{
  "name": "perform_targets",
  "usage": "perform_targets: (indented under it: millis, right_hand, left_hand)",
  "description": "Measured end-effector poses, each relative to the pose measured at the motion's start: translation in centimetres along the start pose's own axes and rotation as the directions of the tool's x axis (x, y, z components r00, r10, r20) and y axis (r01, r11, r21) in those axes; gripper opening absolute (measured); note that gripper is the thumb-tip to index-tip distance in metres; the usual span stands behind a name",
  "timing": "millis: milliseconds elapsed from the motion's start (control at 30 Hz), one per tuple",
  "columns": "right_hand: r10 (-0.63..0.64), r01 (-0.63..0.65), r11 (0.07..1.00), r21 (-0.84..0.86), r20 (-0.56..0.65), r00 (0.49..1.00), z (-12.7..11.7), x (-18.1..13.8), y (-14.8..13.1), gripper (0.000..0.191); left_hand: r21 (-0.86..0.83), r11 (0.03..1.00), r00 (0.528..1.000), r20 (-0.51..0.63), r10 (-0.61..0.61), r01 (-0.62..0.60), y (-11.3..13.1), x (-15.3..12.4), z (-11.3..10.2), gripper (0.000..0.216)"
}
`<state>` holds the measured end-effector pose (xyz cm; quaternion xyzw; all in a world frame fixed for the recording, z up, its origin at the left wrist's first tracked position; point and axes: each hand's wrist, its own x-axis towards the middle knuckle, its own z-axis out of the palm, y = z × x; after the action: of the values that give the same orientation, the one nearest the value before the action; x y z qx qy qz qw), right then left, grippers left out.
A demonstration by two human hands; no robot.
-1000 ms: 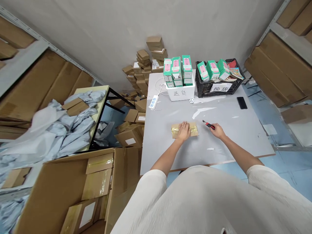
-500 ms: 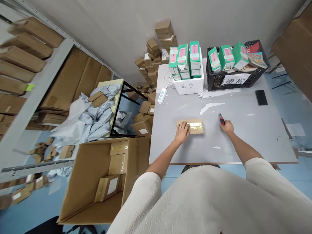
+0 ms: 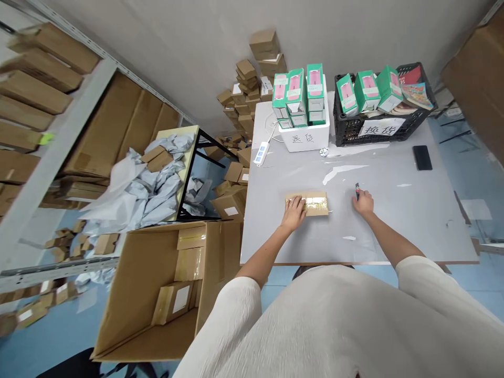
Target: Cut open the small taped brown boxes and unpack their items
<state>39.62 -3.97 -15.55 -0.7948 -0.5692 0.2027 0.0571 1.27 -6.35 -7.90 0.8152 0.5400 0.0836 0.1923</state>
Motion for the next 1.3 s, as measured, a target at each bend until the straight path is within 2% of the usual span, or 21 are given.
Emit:
perform_targets:
  millis: [100,200,300,367,500,700,867,1033,1167,1300]
  right_hand:
    - [-0.187,0.184,0.970,0.161,0.005,0.982,-0.8,-0.9,-3.0,0.040]
    - [-0.377,0.348,0.879,0.326,0.028,0.926,-1.5,-2.0,-6.6,0.043]
    - [-0.519,0.478,0.797,0.369,0.014,0.855,-2.3,-2.9,-9.8,0.056]
    - [-0.546,0.502,0.798,0.333,0.048,0.837,-2.8,-3.3,-11.4,0.066]
    - [-0.506,0.468,0.850,0.244,0.128,0.853,-3.7,-4.3,-13.2,0.070]
    - [-0.431,0.415,0.899,0.139,0.121,0.894,-5.1,-5.6,-14.3,0.056]
    - [-0.464,0.467,0.884,0.021,0.159,0.872,-5.9,-6.4,-14.6,0.049]
    - [-0.466,0.475,0.880,-0.005,0.186,0.865,-6.7,-6.6,-14.7,0.050]
    - [-0.316,0.325,0.945,-0.024,0.182,0.931,-7.7,-5.3,-15.9,0.053]
    - [-0.163,0.171,0.983,-0.066,0.102,0.981,-7.5,-3.3,-17.3,0.045]
  left_hand:
    - [-0.029,1.000,1.000,-0.011,0.009,-0.010,-0.2,0.2,-0.1,0.052]
    - [-0.056,0.998,0.999,-0.041,0.004,-0.006,-0.8,0.1,-0.4,0.056]
    - [-0.074,0.996,0.993,-0.104,-0.055,0.047,-1.9,-0.2,-0.6,0.059]
    - [-0.117,0.986,0.981,-0.139,-0.132,0.116,-2.7,-0.5,-0.5,0.063]
    - [-0.256,0.942,0.954,-0.150,-0.259,0.216,-4.1,-0.9,0.0,0.071]
    - [-0.359,0.910,0.955,-0.126,-0.267,0.207,-4.7,-1.4,0.6,0.071]
    - [-0.401,0.901,0.962,-0.138,-0.237,0.164,-4.6,-1.6,0.6,0.073]
    - [-0.500,0.844,0.953,-0.105,-0.283,0.195,-4.5,-1.8,0.3,0.078]
    - [-0.484,0.857,0.962,-0.100,-0.254,0.176,-4.5,-2.1,0.1,0.065]
    - [-0.391,0.909,0.977,-0.088,-0.195,0.146,-4.5,-2.4,0.0,0.048]
